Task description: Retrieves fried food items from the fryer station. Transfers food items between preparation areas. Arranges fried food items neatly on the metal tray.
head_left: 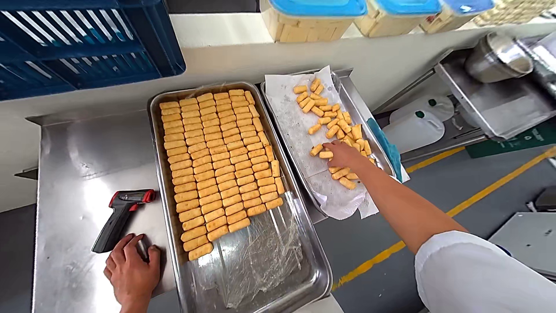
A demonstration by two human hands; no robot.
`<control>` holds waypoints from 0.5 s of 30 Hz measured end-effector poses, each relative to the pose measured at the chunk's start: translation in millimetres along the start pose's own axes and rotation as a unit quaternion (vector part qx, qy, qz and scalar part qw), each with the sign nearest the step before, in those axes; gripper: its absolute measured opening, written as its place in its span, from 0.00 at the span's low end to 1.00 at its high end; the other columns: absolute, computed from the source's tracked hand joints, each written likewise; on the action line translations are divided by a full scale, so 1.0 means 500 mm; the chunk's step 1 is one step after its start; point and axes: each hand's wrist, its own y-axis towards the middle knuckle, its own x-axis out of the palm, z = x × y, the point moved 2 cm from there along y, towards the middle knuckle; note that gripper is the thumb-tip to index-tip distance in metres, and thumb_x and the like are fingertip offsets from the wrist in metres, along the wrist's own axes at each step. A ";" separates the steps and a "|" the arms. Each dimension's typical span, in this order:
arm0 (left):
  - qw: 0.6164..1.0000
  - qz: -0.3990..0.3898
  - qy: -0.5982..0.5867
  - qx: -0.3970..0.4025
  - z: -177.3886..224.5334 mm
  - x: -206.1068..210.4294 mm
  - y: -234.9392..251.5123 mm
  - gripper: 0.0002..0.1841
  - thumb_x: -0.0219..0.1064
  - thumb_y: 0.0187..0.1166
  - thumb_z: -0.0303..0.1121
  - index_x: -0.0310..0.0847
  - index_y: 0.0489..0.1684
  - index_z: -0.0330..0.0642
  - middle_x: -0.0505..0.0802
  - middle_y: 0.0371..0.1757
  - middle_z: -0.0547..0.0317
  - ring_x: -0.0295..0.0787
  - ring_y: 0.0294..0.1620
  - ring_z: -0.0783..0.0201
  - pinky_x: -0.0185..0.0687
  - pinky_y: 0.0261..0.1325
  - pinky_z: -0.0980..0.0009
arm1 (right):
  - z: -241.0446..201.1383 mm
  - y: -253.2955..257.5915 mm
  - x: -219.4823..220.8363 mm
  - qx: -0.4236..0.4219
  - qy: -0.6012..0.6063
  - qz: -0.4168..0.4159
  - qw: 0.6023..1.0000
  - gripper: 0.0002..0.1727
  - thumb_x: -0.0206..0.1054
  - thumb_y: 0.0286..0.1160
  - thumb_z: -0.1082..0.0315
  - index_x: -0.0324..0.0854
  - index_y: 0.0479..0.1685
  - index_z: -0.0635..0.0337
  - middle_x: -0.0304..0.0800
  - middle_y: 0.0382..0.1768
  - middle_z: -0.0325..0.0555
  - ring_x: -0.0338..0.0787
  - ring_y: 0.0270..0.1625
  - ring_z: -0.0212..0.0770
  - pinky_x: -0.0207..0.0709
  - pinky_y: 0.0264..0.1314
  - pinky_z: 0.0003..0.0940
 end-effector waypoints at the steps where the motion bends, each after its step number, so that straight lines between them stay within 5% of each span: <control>1: 1.000 0.004 0.000 -0.001 -0.002 0.002 -0.001 0.33 0.47 0.76 0.55 0.82 0.65 0.39 0.81 0.76 0.35 0.71 0.80 0.31 0.58 0.77 0.33 | 0.002 0.002 -0.005 -0.001 -0.007 -0.009 1.000 0.48 0.86 0.58 0.57 0.69 0.87 0.41 0.75 0.77 0.64 0.77 0.75 0.72 0.77 0.60 0.75; 4: 1.000 0.015 -0.003 0.000 -0.003 0.004 -0.002 0.32 0.47 0.76 0.55 0.83 0.64 0.41 0.81 0.76 0.37 0.72 0.79 0.32 0.59 0.75 0.33 | 0.008 -0.004 -0.024 0.000 0.029 -0.017 0.999 0.42 0.83 0.60 0.58 0.73 0.82 0.42 0.88 0.62 0.66 0.87 0.64 0.70 0.77 0.59 0.75; 9: 1.000 0.009 -0.007 -0.006 0.001 0.001 -0.004 0.32 0.48 0.74 0.54 0.84 0.64 0.39 0.82 0.75 0.37 0.73 0.79 0.31 0.59 0.77 0.33 | -0.010 -0.084 -0.067 -0.034 0.226 -0.016 0.973 0.34 0.79 0.68 0.68 0.75 0.78 0.54 0.90 0.46 0.64 0.89 0.47 0.61 0.79 0.56 0.64; 15: 1.000 -0.003 -0.019 -0.004 -0.006 0.002 -0.007 0.31 0.49 0.75 0.52 0.83 0.65 0.40 0.81 0.77 0.38 0.70 0.81 0.32 0.56 0.80 0.32 | -0.259 -0.344 -0.030 -0.191 0.427 -0.211 0.858 0.34 0.67 0.64 0.76 0.72 0.78 0.56 0.93 0.51 0.56 0.94 0.46 0.49 0.89 0.49 0.47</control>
